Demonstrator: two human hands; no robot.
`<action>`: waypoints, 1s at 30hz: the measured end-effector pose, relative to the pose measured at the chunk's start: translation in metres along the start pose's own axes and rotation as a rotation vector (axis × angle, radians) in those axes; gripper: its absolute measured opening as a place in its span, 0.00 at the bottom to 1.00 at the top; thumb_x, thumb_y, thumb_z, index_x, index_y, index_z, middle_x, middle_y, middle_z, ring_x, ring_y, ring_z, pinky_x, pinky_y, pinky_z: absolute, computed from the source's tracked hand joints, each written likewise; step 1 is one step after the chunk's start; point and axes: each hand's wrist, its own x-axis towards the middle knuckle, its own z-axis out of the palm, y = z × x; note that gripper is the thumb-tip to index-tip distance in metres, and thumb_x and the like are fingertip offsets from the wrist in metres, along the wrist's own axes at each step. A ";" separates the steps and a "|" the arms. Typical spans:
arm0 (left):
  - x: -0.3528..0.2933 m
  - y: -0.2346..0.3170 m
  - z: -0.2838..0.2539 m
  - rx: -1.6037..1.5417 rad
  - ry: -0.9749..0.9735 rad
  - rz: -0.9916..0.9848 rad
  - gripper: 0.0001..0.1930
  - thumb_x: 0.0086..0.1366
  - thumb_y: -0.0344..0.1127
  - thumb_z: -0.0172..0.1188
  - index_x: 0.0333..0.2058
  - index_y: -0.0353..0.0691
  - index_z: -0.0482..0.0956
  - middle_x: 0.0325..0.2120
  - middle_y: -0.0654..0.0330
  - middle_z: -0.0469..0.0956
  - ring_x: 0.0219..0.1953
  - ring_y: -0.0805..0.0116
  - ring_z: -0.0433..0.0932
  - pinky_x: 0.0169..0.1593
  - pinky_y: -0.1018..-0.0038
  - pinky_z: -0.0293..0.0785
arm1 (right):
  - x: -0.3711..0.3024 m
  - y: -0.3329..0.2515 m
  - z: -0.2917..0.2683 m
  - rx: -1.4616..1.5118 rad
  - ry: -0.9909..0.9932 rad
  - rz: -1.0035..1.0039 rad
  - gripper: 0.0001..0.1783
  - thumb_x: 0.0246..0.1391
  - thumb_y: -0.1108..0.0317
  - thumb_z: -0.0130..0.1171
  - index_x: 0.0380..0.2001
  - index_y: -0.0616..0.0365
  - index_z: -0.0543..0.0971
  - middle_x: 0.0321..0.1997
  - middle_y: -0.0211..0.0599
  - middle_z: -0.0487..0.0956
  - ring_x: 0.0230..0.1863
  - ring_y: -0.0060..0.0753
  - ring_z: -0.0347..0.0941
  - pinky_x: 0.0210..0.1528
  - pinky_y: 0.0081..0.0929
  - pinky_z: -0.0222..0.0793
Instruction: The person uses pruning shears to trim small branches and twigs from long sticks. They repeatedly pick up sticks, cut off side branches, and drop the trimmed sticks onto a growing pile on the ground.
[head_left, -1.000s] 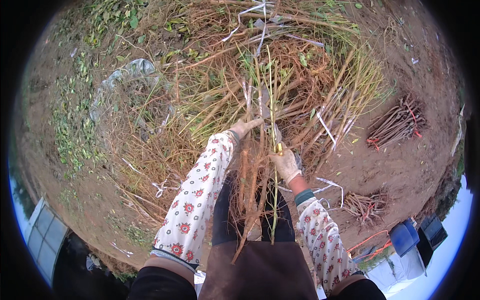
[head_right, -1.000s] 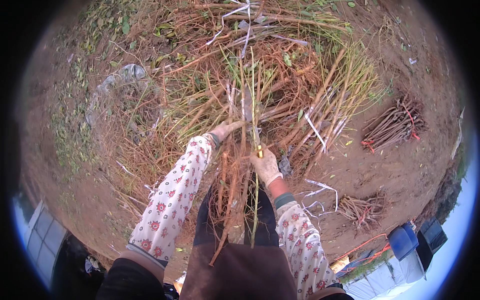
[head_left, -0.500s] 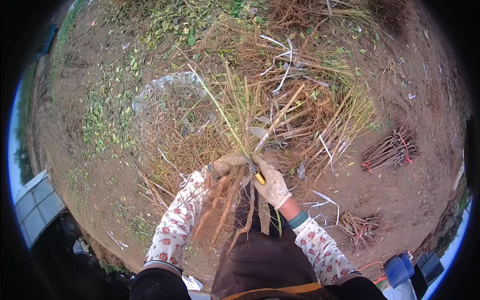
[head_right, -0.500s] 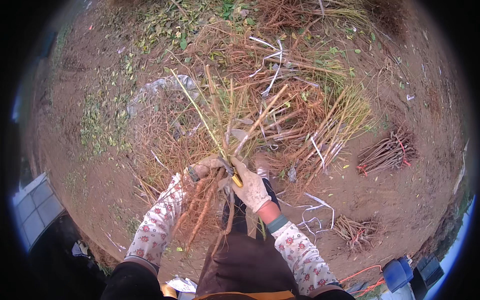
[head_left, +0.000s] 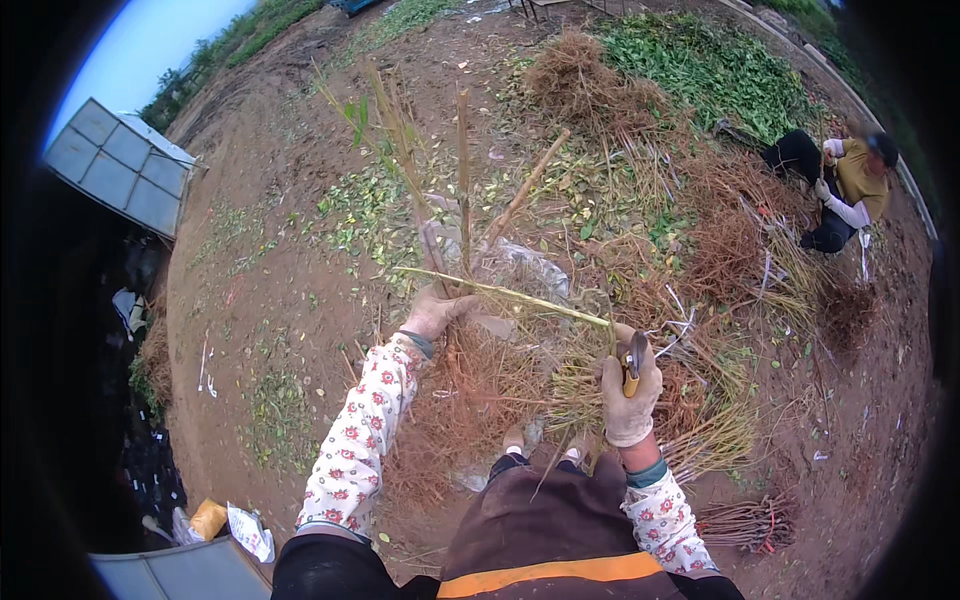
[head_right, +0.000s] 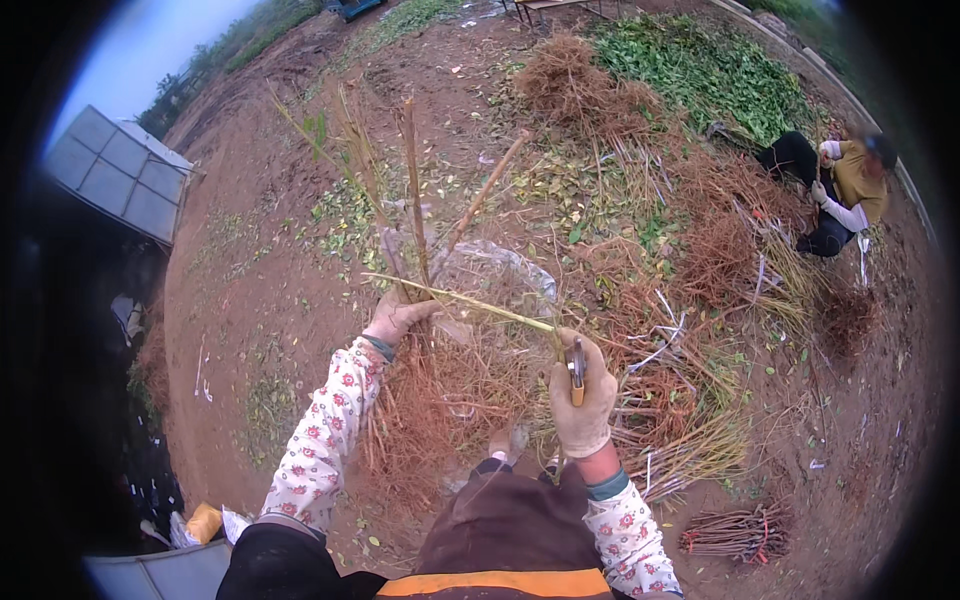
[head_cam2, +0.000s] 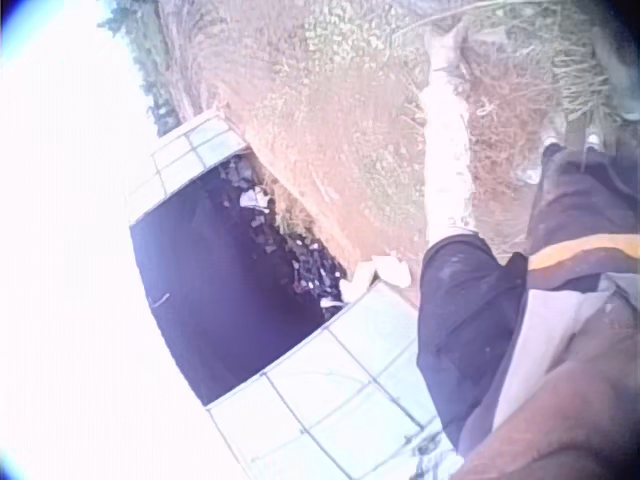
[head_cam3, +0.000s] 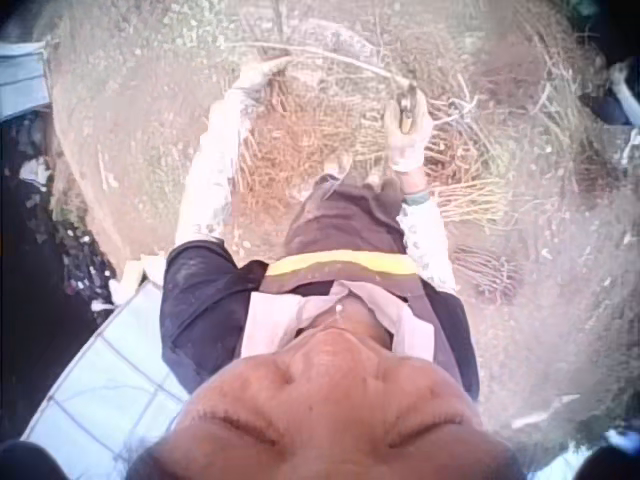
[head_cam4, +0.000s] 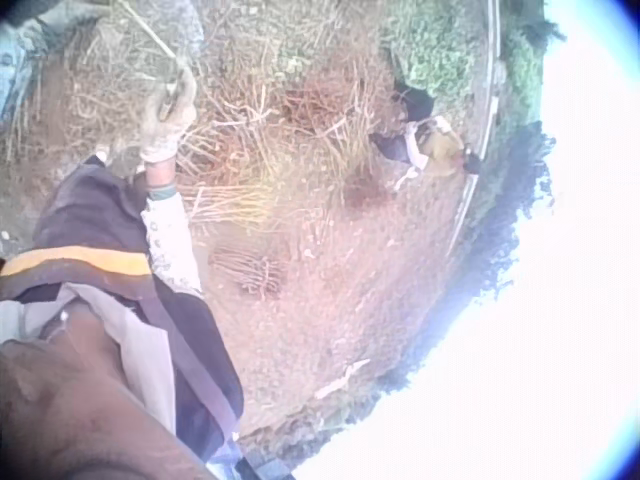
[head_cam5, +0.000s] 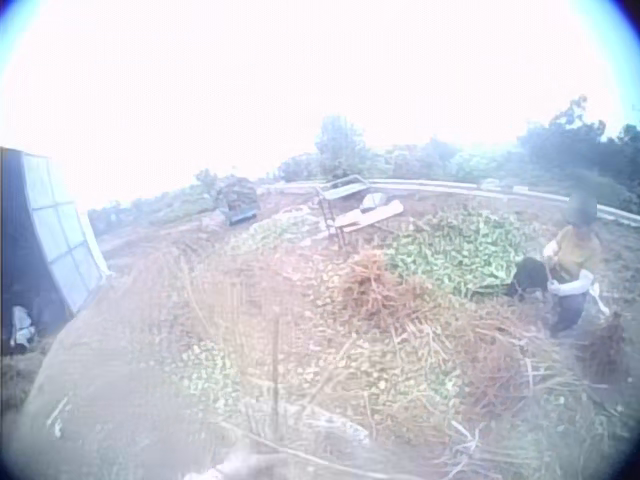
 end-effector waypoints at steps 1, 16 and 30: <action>0.002 -0.006 -0.027 -0.008 0.215 0.075 0.16 0.59 0.37 0.75 0.42 0.35 0.85 0.32 0.64 0.84 0.31 0.74 0.80 0.34 0.75 0.77 | 0.007 -0.007 -0.007 -0.005 0.067 -0.035 0.24 0.58 0.82 0.55 0.59 0.64 0.73 0.36 0.37 0.82 0.29 0.24 0.77 0.31 0.26 0.73; -0.306 -0.081 -0.298 -0.987 0.896 0.556 0.15 0.72 0.49 0.61 0.44 0.44 0.78 0.32 0.64 0.81 0.31 0.70 0.81 0.33 0.69 0.85 | 0.040 -0.036 0.192 -0.530 -0.304 -0.215 0.23 0.67 0.57 0.58 0.59 0.58 0.73 0.44 0.55 0.82 0.43 0.61 0.79 0.45 0.47 0.74; -0.327 -0.045 -0.220 -0.971 1.507 0.323 0.26 0.72 0.56 0.58 0.55 0.39 0.79 0.48 0.57 0.80 0.50 0.67 0.79 0.47 0.67 0.82 | -0.125 -0.129 0.317 -0.409 -0.888 -0.251 0.24 0.62 0.56 0.61 0.57 0.56 0.73 0.47 0.50 0.80 0.50 0.55 0.77 0.52 0.46 0.74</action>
